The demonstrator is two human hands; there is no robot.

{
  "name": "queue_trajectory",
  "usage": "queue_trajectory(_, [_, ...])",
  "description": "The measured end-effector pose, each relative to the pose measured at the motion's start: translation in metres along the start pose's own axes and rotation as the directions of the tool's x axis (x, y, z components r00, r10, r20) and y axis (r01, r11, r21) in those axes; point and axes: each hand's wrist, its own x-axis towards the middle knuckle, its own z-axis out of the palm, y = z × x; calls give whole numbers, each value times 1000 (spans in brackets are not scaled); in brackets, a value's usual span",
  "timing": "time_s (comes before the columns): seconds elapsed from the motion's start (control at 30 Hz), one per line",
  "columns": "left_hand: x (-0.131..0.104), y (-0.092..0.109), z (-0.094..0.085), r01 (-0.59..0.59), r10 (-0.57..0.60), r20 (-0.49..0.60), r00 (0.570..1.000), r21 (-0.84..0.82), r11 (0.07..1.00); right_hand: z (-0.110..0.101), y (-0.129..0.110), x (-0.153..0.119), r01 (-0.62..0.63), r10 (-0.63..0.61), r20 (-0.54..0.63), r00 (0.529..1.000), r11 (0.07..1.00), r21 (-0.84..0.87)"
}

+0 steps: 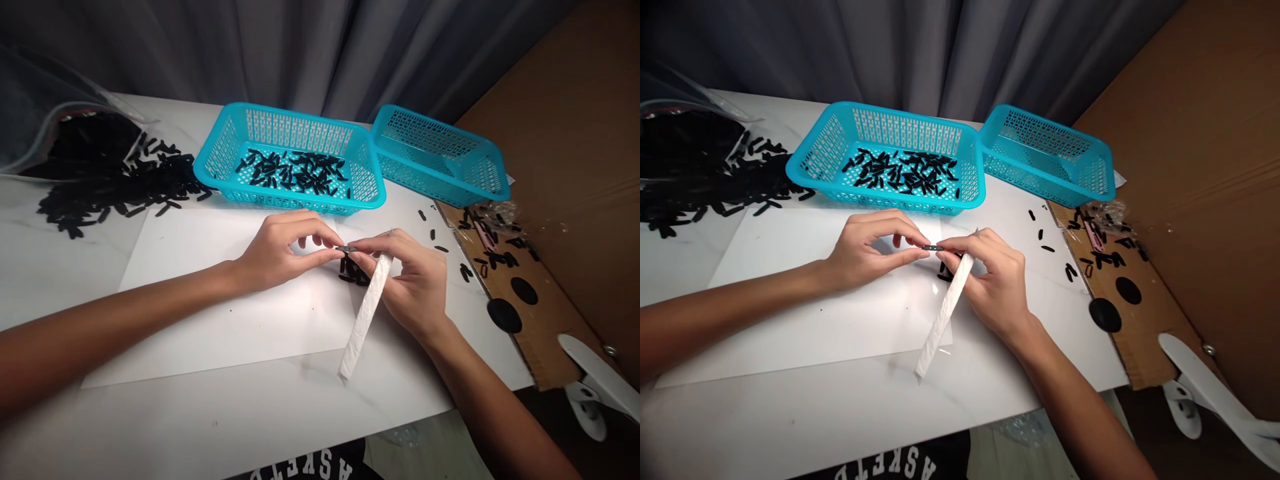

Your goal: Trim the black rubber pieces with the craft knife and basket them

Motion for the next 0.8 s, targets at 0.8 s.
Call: queue_trajectory(0.8, [1, 0, 1, 177, -189, 119, 975, 99, 979, -4, 9, 8, -293, 365, 260, 894, 915, -276])
